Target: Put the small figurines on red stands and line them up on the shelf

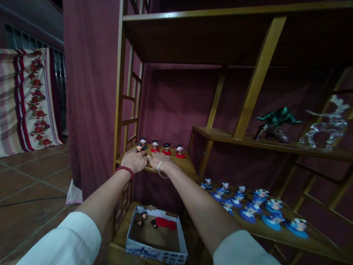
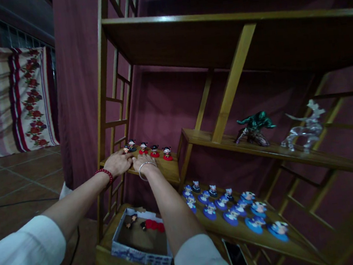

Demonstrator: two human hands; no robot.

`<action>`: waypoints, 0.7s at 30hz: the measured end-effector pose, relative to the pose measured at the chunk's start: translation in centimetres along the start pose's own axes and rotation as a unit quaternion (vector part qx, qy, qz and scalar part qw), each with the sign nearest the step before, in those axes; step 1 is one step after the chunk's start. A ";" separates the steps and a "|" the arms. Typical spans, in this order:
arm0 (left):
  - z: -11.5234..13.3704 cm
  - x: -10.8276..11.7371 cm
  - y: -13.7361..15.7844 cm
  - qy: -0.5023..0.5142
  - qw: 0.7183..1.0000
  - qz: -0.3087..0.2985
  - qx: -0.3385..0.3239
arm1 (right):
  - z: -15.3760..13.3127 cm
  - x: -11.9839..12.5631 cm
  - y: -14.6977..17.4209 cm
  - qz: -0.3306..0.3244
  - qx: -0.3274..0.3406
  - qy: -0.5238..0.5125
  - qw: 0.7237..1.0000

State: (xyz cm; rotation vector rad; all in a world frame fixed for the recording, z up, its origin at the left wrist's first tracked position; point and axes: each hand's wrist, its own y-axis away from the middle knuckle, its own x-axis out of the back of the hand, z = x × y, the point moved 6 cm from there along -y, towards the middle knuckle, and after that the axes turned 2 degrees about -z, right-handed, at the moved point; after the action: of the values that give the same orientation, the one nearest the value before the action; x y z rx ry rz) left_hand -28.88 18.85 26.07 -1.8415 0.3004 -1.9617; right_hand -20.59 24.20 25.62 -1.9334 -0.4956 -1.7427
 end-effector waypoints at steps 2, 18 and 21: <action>0.1 -0.1 0.0 -0.001 1.000 -0.003 -0.006 | 0.0 0.0 0.0 0.002 0.001 0.003 1.000; 0.0 -0.1 -0.1 -0.018 1.000 -0.004 -0.004 | 0.4 0.2 0.3 0.016 -0.020 -0.021 0.999; 0.1 -0.2 -0.1 -0.016 1.000 -0.004 -0.012 | 0.3 0.5 0.5 0.022 -0.024 -0.026 0.999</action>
State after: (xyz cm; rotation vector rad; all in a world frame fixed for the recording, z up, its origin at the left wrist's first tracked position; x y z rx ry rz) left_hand -28.83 19.04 25.97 -1.8893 0.3090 -1.9410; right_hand -19.97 23.97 26.00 -2.0110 -0.4293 -1.6948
